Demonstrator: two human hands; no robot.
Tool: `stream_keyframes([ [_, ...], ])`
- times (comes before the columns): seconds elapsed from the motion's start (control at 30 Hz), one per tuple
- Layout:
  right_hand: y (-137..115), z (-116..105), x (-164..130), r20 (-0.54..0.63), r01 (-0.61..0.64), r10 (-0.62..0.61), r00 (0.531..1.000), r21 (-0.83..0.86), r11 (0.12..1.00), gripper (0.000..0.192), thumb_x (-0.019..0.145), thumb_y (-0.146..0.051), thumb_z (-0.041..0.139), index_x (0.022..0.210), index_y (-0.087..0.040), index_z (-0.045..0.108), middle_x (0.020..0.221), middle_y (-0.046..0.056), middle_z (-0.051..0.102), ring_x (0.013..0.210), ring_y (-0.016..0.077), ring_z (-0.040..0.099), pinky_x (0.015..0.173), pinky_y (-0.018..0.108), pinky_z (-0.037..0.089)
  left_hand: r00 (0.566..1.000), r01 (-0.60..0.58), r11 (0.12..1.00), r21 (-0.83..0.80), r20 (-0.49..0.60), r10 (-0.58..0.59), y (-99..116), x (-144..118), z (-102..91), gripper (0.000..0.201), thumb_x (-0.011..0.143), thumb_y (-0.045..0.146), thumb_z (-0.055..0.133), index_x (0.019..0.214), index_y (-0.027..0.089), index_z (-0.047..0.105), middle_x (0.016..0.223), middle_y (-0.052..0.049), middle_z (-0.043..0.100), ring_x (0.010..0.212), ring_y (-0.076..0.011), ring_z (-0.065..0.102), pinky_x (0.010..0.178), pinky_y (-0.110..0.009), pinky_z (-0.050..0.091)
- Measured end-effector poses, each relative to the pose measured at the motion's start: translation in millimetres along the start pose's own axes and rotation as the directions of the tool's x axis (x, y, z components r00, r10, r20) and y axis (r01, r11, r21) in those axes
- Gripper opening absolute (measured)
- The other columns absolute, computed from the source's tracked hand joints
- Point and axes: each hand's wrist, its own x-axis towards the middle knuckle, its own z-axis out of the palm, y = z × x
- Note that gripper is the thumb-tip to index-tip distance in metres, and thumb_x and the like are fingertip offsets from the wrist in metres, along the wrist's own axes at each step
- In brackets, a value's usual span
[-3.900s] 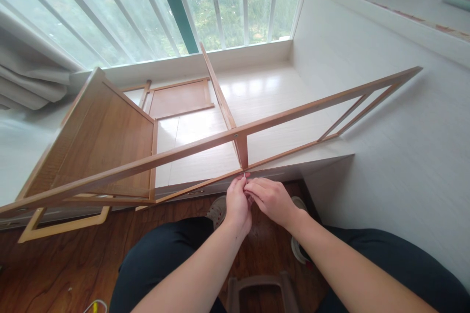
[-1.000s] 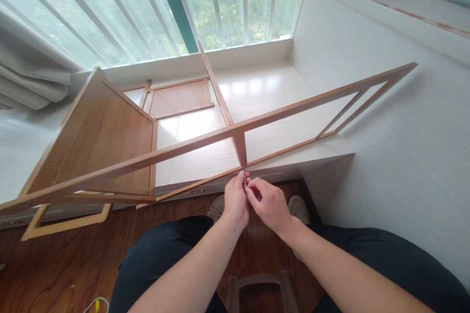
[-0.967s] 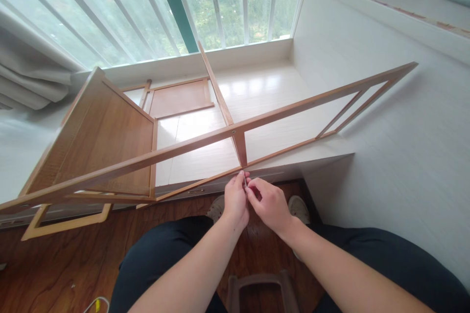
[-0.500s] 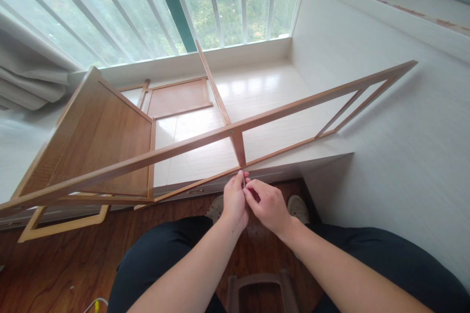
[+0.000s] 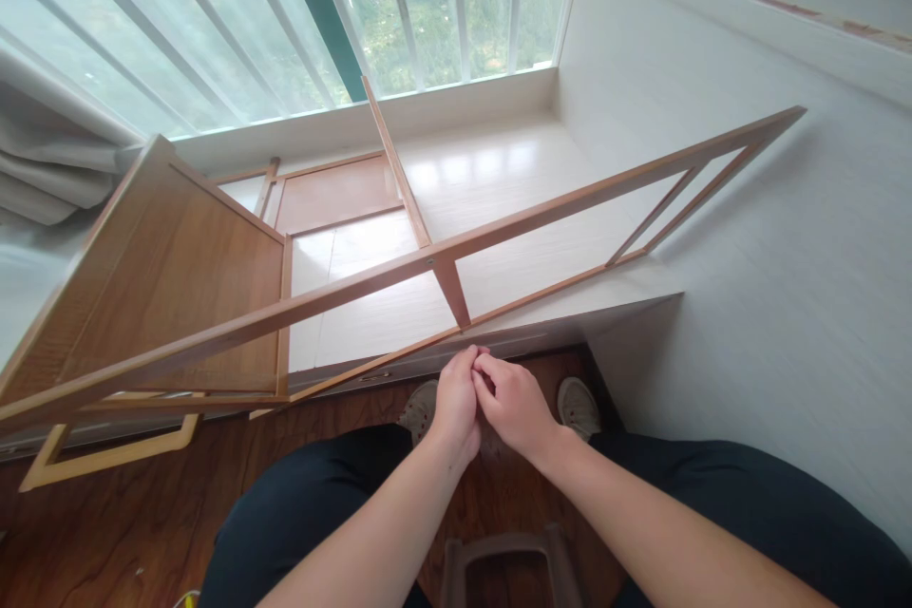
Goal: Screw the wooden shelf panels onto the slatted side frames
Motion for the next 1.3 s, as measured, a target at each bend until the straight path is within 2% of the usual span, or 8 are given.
stream_keyframes([
  [0.23,-4,2,2,0.033,-0.032,0.032,0.999,-0.001,0.999,0.018,0.096,-0.019,0.053,0.084,-0.022,0.066,0.081,0.004,0.076,0.072,0.0196,0.068,0.063,0.026,0.035,1.000,-0.022,0.997,0.075,-0.001,0.023,-4,3,-6.3,0.023,0.069,0.035,0.077,0.075,0.013,0.071,0.067,0.000,0.064,0.065,-0.0126,0.058,0.062,-0.023,0.046],
  [0.47,-5,-2,5,0.001,-0.046,0.046,0.999,-0.011,0.999,0.017,0.095,-0.019,0.055,0.082,-0.023,0.066,0.079,0.003,0.075,0.067,0.0190,0.066,0.061,0.027,0.034,0.997,-0.075,0.997,0.014,0.027,0.074,-2,-1,0.1,0.025,0.067,0.035,0.081,0.072,0.015,0.067,0.065,0.002,0.060,0.062,-0.0111,0.055,0.060,-0.023,0.044],
  [0.67,-4,-7,5,-0.026,-0.037,0.037,0.999,0.008,0.999,0.011,0.092,-0.023,0.059,0.085,-0.023,0.067,0.078,0.001,0.072,0.067,0.0171,0.061,0.066,0.026,0.038,0.990,-0.143,0.990,-0.008,0.015,0.143,-2,0,-5.2,0.039,0.069,0.046,0.085,0.081,0.015,0.065,0.067,0.002,0.061,0.063,-0.0113,0.057,0.063,-0.023,0.047],
  [0.77,-3,-8,5,-0.036,-0.033,0.033,0.999,0.023,0.999,0.009,0.092,-0.024,0.060,0.090,-0.023,0.069,0.081,0.002,0.072,0.068,0.0173,0.061,0.068,0.027,0.040,0.987,-0.159,0.987,-0.013,0.028,0.160,0,0,-5.9,0.039,0.069,0.046,0.086,0.082,0.014,0.066,0.069,0.000,0.064,0.065,-0.0114,0.058,0.065,-0.024,0.048],
  [0.97,3,0,6,-0.007,-0.044,0.045,0.999,0.128,0.991,0.014,0.092,-0.023,0.058,0.088,-0.021,0.071,0.080,0.004,0.075,0.070,0.0186,0.066,0.067,0.027,0.045,0.996,-0.080,0.993,-0.081,0.032,0.083,5,-1,2.1,0.028,0.076,0.035,0.084,0.081,0.013,0.067,0.086,-0.009,0.075,0.073,-0.0146,0.066,0.072,-0.028,0.053],
  [1.1,3,1,9,0.020,-0.044,0.041,0.999,0.244,0.969,0.022,0.097,-0.028,0.052,0.090,-0.019,0.071,0.077,0.003,0.075,0.065,0.0164,0.067,0.064,0.025,0.049,0.999,-0.044,0.993,-0.107,0.003,0.045,9,2,6.8,0.018,0.085,0.028,0.077,0.082,0.012,0.067,0.087,-0.010,0.075,0.071,-0.0138,0.067,0.072,-0.027,0.054],
  [1.3,-1,-2,4,-0.010,0.008,-0.006,1.000,0.226,0.974,0.011,0.087,-0.022,0.063,0.095,-0.020,0.070,0.087,0.003,0.075,0.072,0.0177,0.065,0.068,0.027,0.047,1.000,-0.009,0.992,-0.129,-0.024,0.006,13,3,8.3,0.023,0.080,0.031,0.082,0.083,0.013,0.068,0.082,-0.008,0.074,0.063,-0.0126,0.063,0.065,-0.027,0.053],
])
